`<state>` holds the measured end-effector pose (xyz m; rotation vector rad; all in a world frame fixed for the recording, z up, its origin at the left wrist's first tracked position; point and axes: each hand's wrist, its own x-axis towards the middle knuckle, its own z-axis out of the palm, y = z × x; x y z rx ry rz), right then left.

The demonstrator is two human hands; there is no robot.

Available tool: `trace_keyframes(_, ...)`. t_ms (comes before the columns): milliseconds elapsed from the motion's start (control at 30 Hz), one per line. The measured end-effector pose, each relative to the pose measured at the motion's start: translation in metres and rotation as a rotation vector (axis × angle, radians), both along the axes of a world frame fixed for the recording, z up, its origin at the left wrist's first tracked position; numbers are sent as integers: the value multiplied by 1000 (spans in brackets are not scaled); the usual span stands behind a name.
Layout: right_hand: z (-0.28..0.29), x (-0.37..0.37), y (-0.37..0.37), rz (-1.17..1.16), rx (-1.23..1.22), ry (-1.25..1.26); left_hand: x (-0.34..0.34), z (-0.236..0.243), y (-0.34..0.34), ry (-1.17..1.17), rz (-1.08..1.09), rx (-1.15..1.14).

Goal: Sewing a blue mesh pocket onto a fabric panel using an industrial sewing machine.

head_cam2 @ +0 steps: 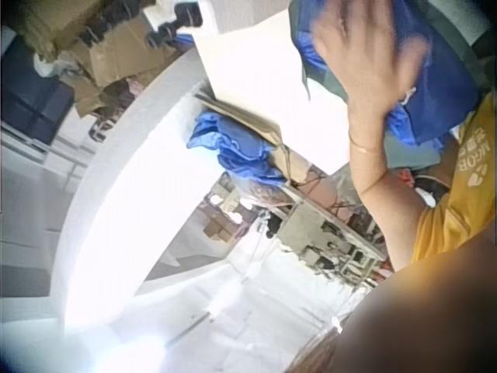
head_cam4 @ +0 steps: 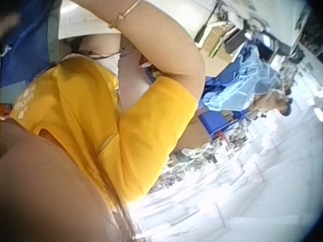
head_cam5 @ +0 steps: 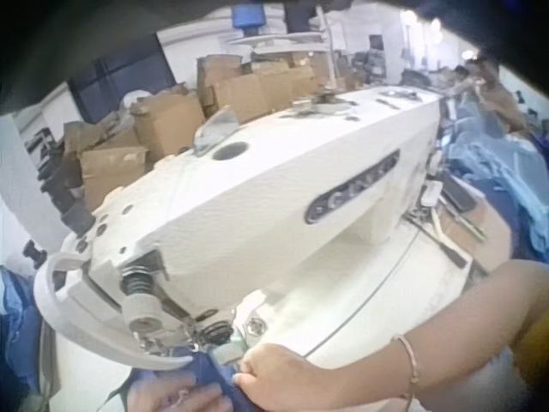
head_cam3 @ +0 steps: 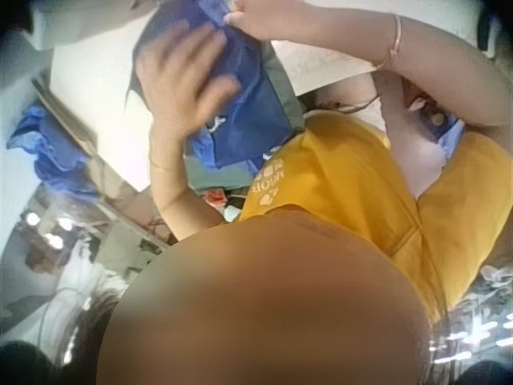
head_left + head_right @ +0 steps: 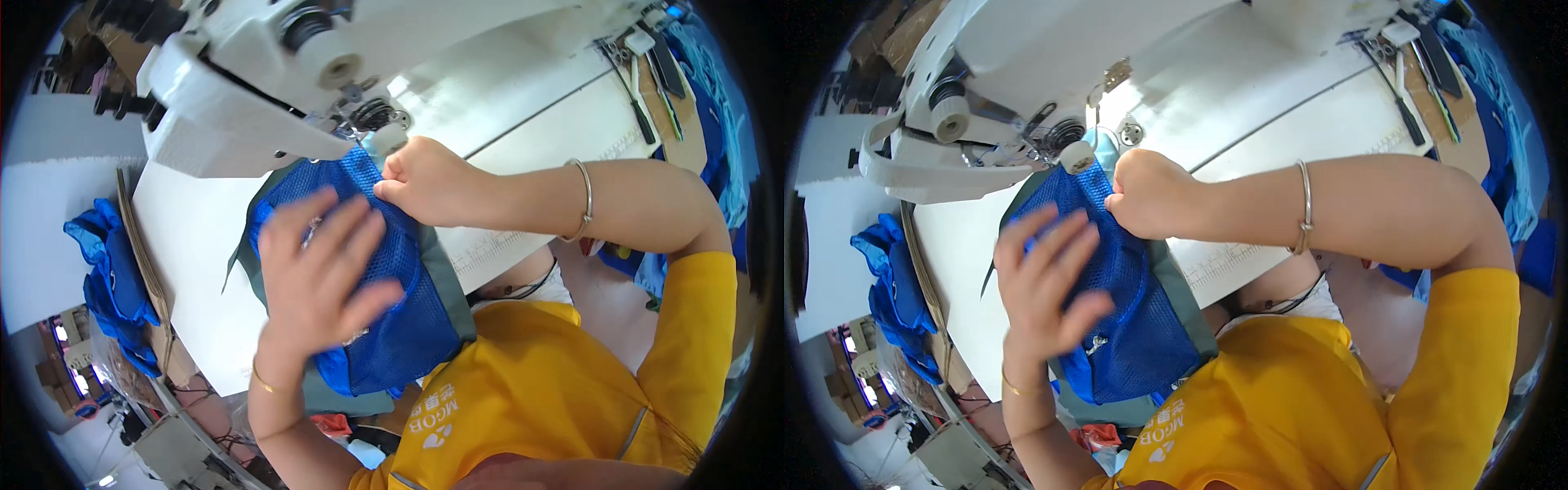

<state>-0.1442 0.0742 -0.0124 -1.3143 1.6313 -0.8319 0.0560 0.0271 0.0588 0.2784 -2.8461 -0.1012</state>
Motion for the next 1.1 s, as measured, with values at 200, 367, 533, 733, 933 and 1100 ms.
trace_keyframes(200,6,0,-2,-35,33,-30,7,-2,60,-153,-128,-378)
trace_keyframes(367,12,-3,-1,-23,117,-58,-13,-7,58,-135,-3,-419)
trace_keyframes(533,9,1,3,-49,67,-38,-16,-14,38,-12,-35,-256)
trace_keyframes(733,14,9,66,22,-292,273,-4,-18,26,75,-93,-48)
trace_keyframes(933,6,18,119,194,-727,853,-9,-14,27,-2,-176,-91)
trace_keyframes(1100,3,11,135,405,-651,1048,-16,-1,28,-96,-235,-186)
